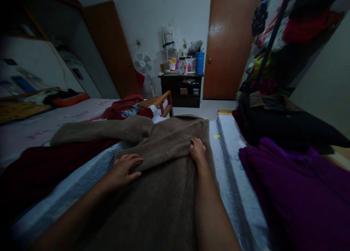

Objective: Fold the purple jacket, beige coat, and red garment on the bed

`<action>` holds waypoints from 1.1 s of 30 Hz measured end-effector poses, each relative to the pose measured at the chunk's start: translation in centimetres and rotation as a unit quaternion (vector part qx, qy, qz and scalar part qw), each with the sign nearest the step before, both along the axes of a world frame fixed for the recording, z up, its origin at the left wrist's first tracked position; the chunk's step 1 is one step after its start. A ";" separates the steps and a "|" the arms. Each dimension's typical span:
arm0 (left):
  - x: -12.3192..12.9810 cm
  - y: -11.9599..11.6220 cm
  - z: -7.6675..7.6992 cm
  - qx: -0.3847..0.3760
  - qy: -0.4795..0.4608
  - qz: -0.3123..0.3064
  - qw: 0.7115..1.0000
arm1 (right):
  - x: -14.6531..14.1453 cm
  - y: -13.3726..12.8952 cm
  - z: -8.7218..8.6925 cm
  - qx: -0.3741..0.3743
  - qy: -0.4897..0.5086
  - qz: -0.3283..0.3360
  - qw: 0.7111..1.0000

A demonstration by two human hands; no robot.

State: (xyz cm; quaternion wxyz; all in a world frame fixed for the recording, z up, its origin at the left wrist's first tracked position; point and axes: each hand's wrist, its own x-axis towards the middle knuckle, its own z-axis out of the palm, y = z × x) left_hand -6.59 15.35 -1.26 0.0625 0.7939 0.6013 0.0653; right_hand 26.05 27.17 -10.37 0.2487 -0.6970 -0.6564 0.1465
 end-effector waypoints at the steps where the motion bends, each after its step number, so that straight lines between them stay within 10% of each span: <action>1: -0.2 -0.4 -0.2 0.016 -0.026 0.032 0.999 | 0.0 -0.1 0.1 -0.002 -0.004 -0.002 1.000; 9: 0.3 -2.5 -1.8 0.042 -0.331 0.302 0.893 | -0.2 -0.4 0.6 0.006 -0.014 -0.009 1.000; 18: 0.8 -1.0 -1.0 0.047 -0.617 0.387 0.683 | 0.0 -0.3 0.4 0.018 -0.012 0.003 1.000; 23: 0.3 -0.8 -1.0 0.040 -0.668 0.400 0.626 | 0.1 -0.1 0.2 0.020 -0.008 -0.002 1.000; 28: -0.3 -0.4 -0.8 -0.022 -0.667 0.358 0.653 | 0.1 0.0 -0.1 0.031 -0.002 0.003 1.000; 33: -0.7 0.2 0.0 0.017 -0.428 0.292 0.855 | 0.1 0.0 0.0 0.030 0.009 -0.005 0.999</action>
